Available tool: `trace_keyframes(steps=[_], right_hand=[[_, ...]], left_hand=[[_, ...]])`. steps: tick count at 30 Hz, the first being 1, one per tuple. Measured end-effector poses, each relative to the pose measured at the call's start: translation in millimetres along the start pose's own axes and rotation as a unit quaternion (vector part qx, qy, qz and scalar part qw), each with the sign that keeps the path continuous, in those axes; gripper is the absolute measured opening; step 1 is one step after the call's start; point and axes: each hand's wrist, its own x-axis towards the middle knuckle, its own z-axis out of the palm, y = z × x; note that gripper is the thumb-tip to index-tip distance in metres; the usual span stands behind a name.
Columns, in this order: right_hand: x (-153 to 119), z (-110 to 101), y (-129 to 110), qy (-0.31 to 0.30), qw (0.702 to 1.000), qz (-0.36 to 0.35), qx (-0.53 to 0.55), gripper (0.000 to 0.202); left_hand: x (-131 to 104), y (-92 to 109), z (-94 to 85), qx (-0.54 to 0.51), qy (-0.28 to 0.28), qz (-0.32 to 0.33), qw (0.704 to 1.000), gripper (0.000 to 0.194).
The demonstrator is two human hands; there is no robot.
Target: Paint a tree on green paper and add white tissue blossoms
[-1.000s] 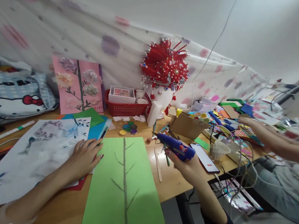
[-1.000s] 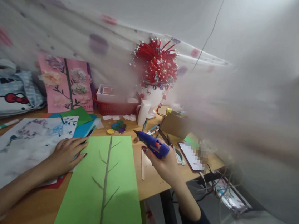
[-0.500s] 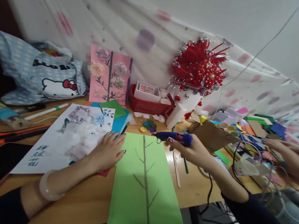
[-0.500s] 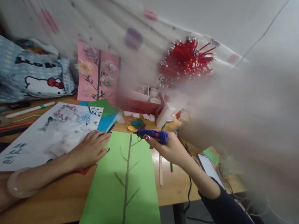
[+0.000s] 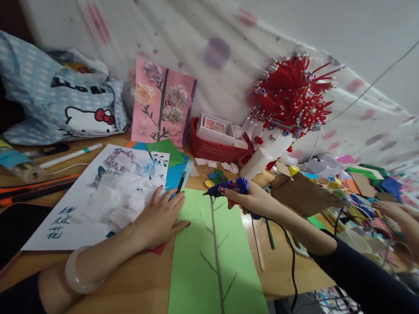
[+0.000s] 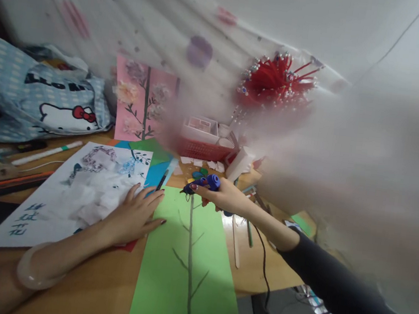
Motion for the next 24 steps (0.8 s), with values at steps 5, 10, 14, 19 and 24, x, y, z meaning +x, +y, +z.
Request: trace_keyframes(steps=[5, 10, 14, 19, 24], right_hand=[[6, 7, -3, -0.003, 1.000, 0.007, -0.030, 0.054], [4, -9, 18, 0.036, 0.997, 0.034, -0.066, 0.060], [5, -24, 43, 0.054, 0.995, 0.062, -0.050, 0.057], [2, -27, 51, 0.051, 0.993, 0.090, -0.063, 0.058], [1, -23, 49, 0.033, 0.990, 0.109, -0.088, 0.060]], left_hand=[[-1, 0, 0.6, 0.011, -0.004, -0.005, 1.000, 0.059], [0, -1, 2.4, 0.011, 0.004, 0.003, 1.000, 0.058], [0, 0, 1.1, 0.008, 0.000, 0.000, 1.000, 0.056], [1, 1, -1.9, 0.019, -0.008, -0.005, 1.000, 0.054], [1, 1, -3.1, 0.030, -0.014, -0.007, 0.999, 0.053]])
